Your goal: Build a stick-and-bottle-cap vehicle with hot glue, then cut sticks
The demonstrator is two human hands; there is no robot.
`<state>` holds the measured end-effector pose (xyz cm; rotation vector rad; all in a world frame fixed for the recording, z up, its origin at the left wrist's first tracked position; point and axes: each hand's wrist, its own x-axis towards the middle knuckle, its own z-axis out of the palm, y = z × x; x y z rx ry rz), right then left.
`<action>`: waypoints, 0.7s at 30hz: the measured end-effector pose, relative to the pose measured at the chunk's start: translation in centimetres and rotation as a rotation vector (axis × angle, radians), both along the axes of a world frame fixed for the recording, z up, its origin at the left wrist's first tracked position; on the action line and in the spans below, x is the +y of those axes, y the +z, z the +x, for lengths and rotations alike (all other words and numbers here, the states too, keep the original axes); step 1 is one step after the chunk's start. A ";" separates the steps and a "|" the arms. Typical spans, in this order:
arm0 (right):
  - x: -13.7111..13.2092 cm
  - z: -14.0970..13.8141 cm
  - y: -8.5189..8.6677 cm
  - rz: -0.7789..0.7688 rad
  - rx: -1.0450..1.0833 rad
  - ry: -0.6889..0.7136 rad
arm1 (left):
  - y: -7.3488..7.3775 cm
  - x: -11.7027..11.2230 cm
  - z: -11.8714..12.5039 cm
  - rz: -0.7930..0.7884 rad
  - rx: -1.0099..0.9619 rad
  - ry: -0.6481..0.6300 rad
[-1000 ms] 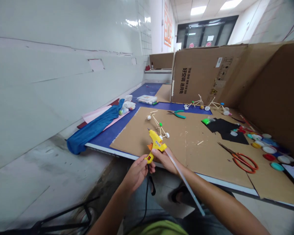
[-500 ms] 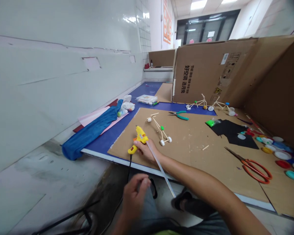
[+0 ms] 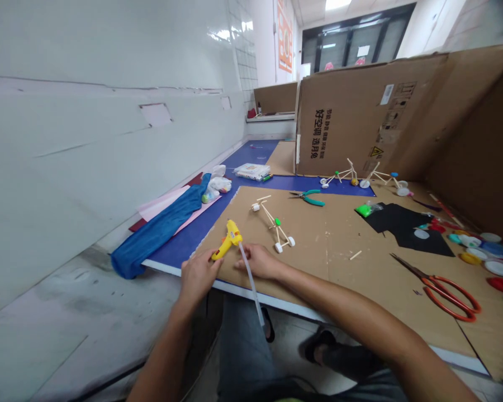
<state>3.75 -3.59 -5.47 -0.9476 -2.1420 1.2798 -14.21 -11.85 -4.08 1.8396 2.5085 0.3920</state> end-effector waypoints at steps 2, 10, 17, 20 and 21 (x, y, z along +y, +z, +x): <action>0.0 2.6 1.1 0.171 -0.119 -0.004 | 0.1 0.8 -1.7 -0.060 0.032 0.006; 6.4 8.3 7.3 0.354 -0.289 -0.372 | -0.2 3.2 -5.1 -0.121 0.187 -0.053; 10.5 7.0 6.7 0.265 -0.373 -0.381 | 0.6 3.9 -4.1 -0.184 0.170 -0.047; 11.2 6.6 6.7 0.257 -0.401 -0.371 | 2.0 4.7 -3.5 -0.126 0.159 -0.049; 11.4 6.5 6.8 0.258 -0.410 -0.367 | 2.5 5.3 -3.3 -0.084 0.159 -0.064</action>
